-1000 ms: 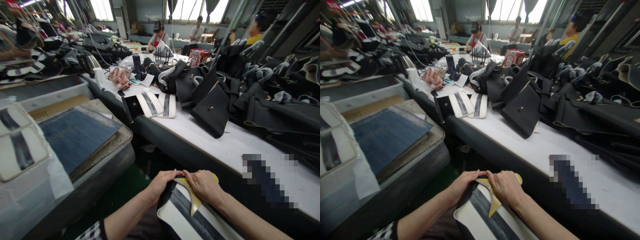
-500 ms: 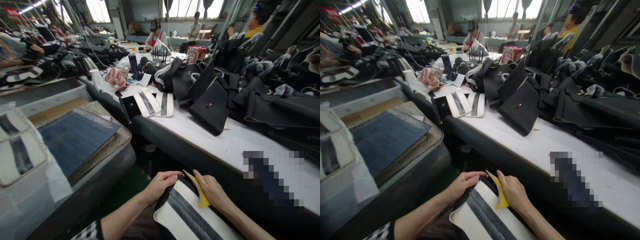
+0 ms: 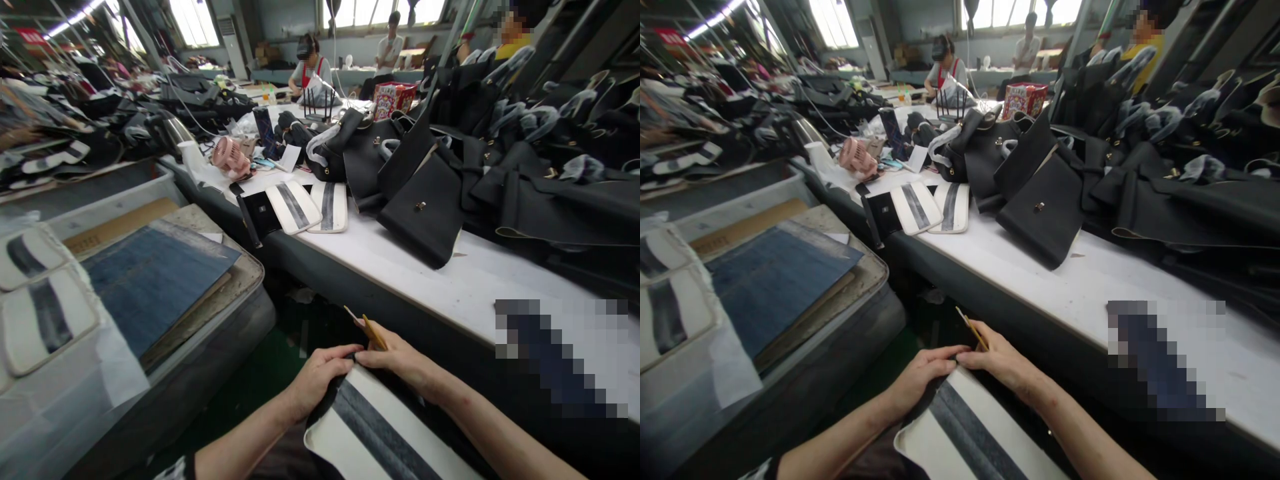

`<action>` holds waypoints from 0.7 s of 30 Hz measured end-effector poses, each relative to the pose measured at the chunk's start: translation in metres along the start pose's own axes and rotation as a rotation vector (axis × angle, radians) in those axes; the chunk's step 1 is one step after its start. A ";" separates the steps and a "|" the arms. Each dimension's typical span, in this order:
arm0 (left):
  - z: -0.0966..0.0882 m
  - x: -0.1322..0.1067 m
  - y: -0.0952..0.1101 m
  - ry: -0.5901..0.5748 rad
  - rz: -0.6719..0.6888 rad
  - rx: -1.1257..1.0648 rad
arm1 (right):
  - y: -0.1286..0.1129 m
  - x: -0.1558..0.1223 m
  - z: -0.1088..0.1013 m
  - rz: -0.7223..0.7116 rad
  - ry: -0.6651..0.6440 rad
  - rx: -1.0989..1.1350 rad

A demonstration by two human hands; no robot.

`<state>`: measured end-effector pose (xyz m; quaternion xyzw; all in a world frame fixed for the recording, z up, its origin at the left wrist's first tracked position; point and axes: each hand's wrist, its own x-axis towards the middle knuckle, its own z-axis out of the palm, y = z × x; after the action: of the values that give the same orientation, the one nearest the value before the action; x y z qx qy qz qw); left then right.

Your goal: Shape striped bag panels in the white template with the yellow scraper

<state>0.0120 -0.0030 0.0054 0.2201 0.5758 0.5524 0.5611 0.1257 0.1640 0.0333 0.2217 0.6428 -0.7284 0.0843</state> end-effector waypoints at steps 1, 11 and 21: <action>0.000 0.001 0.000 0.008 -0.002 0.002 | 0.003 0.002 0.001 0.016 0.018 -0.018; 0.002 0.001 0.009 0.019 0.056 0.062 | 0.006 0.011 0.013 0.011 0.074 -0.277; -0.001 -0.001 -0.001 -0.031 0.046 -0.053 | -0.008 0.003 0.015 0.039 0.226 -0.419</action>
<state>0.0118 -0.0047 0.0049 0.2268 0.5469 0.5770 0.5626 0.1165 0.1507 0.0404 0.2917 0.7808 -0.5480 0.0701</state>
